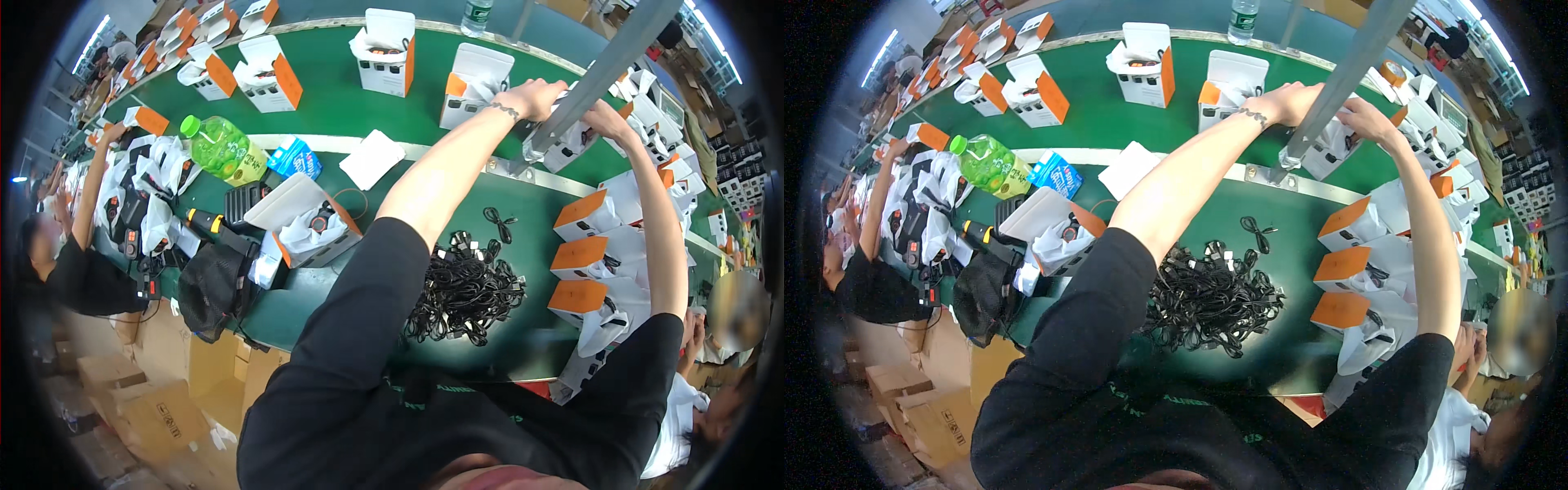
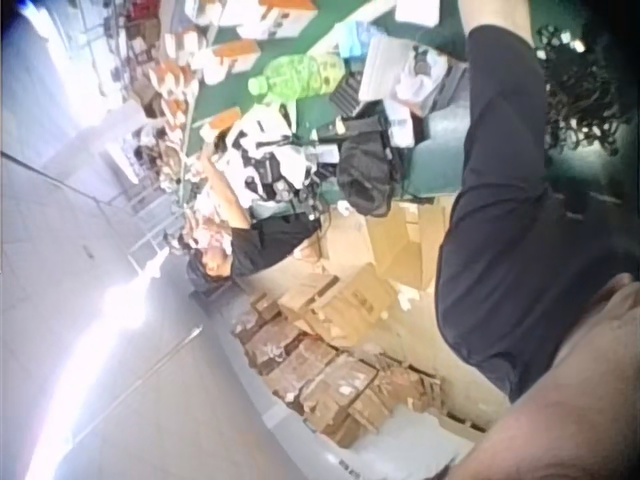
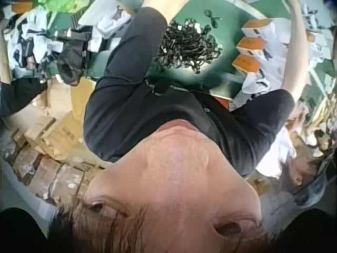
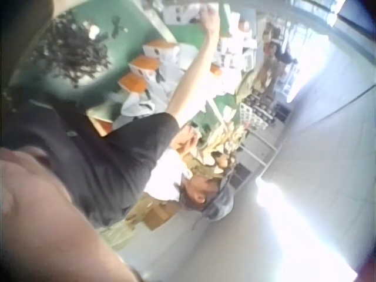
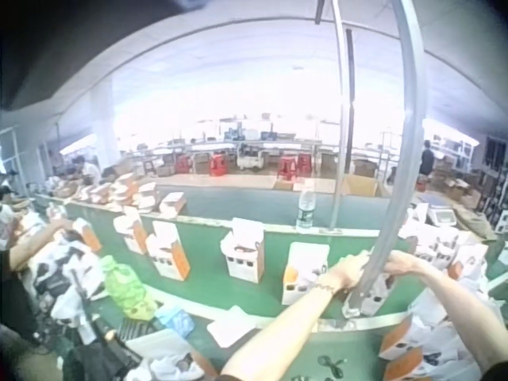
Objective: The person is placing small electronic items and user manuals into orange and white product boxes on an assembly line.
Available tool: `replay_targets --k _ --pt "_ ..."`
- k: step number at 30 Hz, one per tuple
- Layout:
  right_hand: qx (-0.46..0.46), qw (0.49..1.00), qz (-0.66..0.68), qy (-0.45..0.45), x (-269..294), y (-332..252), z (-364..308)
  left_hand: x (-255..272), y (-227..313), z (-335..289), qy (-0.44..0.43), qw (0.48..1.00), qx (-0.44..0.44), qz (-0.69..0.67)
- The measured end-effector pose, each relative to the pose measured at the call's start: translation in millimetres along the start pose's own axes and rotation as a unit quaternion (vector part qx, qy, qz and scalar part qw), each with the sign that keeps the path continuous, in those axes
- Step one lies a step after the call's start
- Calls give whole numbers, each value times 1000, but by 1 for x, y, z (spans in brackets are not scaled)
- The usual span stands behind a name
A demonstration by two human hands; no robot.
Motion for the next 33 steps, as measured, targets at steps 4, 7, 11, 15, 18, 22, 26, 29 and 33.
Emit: replay_targets --k 4,7,11,15,18,22,26,29,33 --pt "8 999 -38 5 6 18 -1 -10 7 6 -32 998 -52 35" --pt "-55 997 -10 -47 -1 12 -13 -15 9 -3 12 998 -38 -39" --pt "-99 993 33 -61 5 -8 -20 -7 9 -7 30 992 -83 -90" --pt "-115 992 31 -37 11 18 -29 -7 11 -9 82 981 25 -175" --pt "-130 990 59 -14 15 24 -34 -5 9 -2 116 968 -10 -222" --pt "-50 984 -165 35 6 -9 -45 0 30 -10 175 971 -150 -70" --pt "-68 909 -366 186 26 -29 -66 -23 -8 4 101 948 20 -302" --pt "-51 881 -414 223 36 -31 -70 -25 3 11 89 929 27 -359" --pt "-82 881 -431 179 28 -48 -53 14 -9 12 172 855 24 -488"
Point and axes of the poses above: each hand's wrist, its own z-axis towards the middle knuckle, its own x-axis out of the back of the hand, y = z × x, the point moved 9 cm from there along z, towards the middle knuckle, and after that the axes turned 8 degrees about -x, right-handed, at the moved point
